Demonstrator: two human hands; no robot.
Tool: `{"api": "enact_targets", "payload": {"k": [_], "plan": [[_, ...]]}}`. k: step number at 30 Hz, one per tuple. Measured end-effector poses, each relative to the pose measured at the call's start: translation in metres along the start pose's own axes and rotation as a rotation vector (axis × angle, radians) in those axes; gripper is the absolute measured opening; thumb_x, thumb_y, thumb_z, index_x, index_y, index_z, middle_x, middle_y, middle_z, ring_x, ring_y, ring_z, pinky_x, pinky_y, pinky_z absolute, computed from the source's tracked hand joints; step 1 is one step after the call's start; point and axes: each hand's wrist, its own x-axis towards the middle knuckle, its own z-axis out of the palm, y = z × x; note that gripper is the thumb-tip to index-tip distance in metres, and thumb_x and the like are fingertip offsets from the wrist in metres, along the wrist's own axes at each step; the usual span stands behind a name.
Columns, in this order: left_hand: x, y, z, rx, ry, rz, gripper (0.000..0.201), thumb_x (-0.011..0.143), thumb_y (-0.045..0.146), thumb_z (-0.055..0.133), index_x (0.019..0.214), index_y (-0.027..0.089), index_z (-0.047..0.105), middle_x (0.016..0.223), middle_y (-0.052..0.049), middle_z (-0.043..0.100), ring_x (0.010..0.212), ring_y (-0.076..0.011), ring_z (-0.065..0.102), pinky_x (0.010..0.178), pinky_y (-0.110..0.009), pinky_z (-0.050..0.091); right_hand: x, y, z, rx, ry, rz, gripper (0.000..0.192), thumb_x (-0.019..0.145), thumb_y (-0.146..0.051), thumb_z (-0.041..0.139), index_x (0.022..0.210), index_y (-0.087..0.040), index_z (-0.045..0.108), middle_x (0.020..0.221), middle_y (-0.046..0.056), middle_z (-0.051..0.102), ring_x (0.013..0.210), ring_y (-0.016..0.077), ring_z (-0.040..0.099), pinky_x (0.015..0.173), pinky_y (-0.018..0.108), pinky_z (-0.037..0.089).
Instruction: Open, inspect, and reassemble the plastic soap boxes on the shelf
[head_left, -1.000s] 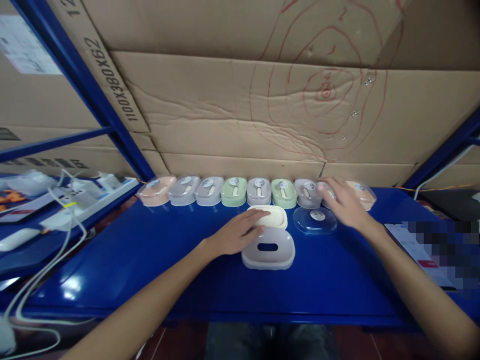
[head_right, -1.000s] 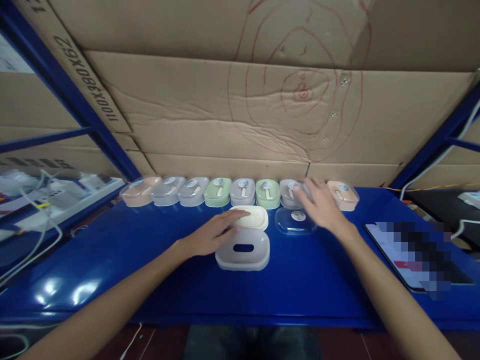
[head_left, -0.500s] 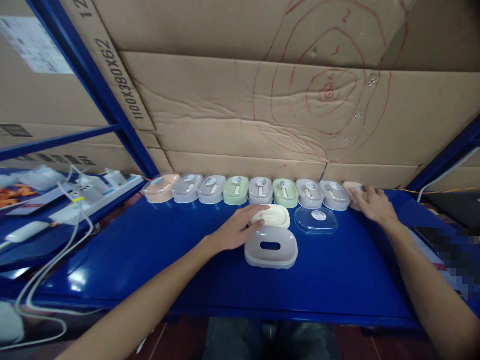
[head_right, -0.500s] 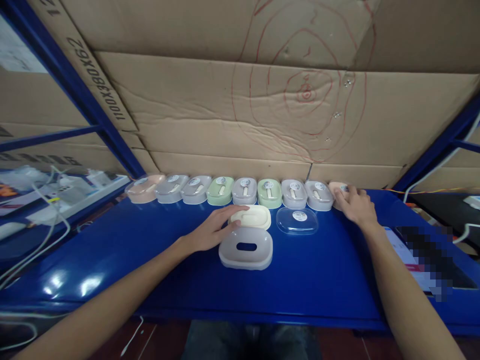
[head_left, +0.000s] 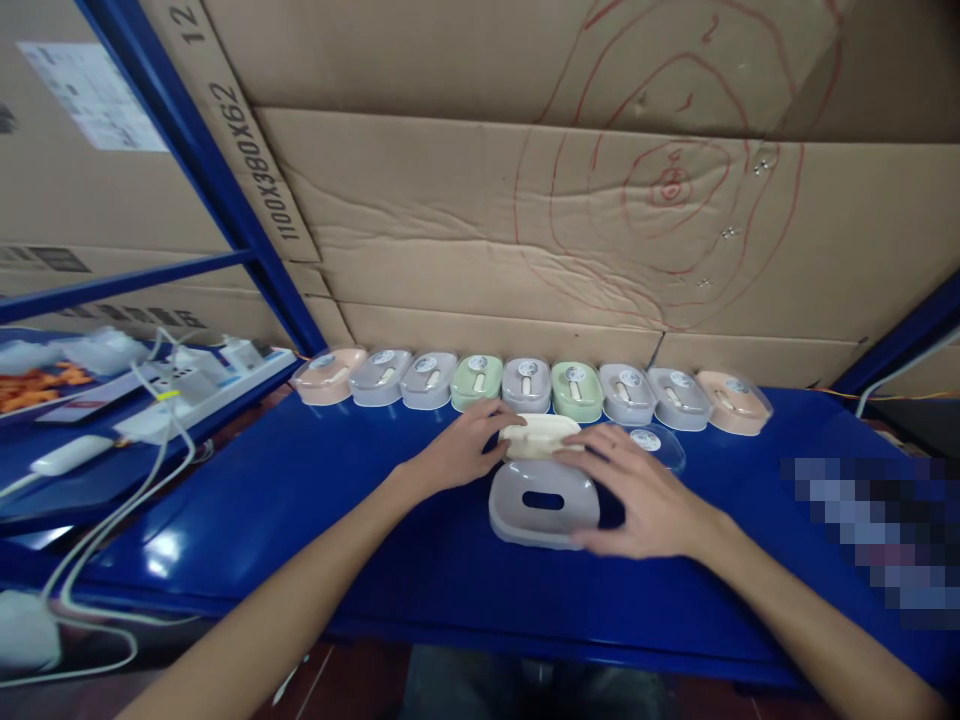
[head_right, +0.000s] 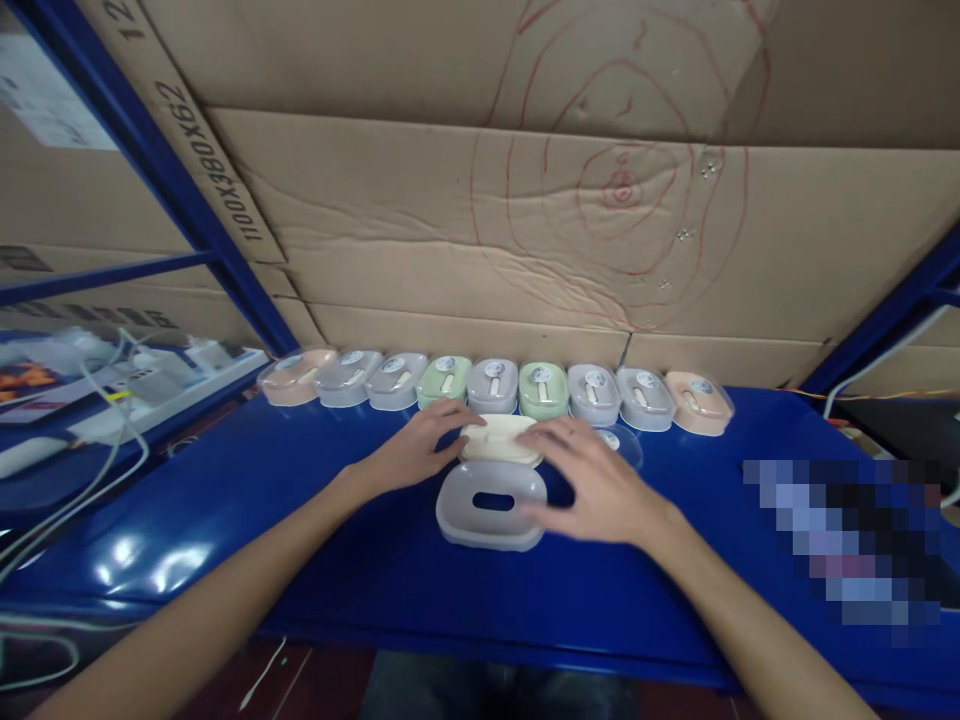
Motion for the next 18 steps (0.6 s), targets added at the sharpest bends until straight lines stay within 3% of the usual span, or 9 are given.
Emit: {"api": "enact_targets", "payload": {"k": [2,4,11,18], "plan": [[-0.001,-0.001,-0.001,-0.001,-0.036,0.006,0.030,0.103,0.022,0.058,0.129,0.024,0.072,0.124,-0.012,0.069,0.121,-0.0288,0.066,0.107,-0.051,0.058,0.002,-0.020,0.019,-0.001,-0.090,-0.110,0.085,0.086,-0.067,0.082,0.156,-0.023,0.060,0.150,0.017,0.063,0.137,0.0400,0.058,0.115,0.063,0.050],[-0.003,0.000,-0.003,-0.006,-0.063,0.008,0.033,0.100,0.020,0.060,0.131,0.025,0.071,0.127,-0.011,0.067,0.125,-0.0292,0.064,0.110,-0.052,0.056,0.000,-0.029,0.033,-0.026,-0.128,-0.156,0.090,0.082,-0.070,0.084,0.155,-0.023,0.062,0.154,0.019,0.059,0.141,0.0431,0.053,0.116,0.066,0.049],[-0.007,-0.004,-0.011,-0.013,-0.129,0.008,0.028,0.096,0.023,0.066,0.123,0.028,0.072,0.149,-0.012,0.059,0.143,-0.0335,0.058,0.120,-0.058,0.052,-0.007,-0.022,0.047,0.015,-0.092,-0.146,0.062,0.090,-0.053,0.083,0.142,-0.022,0.071,0.161,0.022,0.048,0.149,0.0434,0.046,0.115,0.067,0.051],[-0.004,0.001,-0.013,-0.052,-0.154,-0.024,0.043,0.092,0.040,0.080,0.130,0.028,0.063,0.141,-0.011,0.065,0.134,-0.0332,0.062,0.113,-0.053,0.055,-0.009,-0.020,0.042,0.073,-0.011,-0.153,0.048,0.089,-0.047,0.082,0.128,-0.021,0.072,0.151,0.020,0.054,0.141,0.0402,0.054,0.113,0.063,0.054]]}}
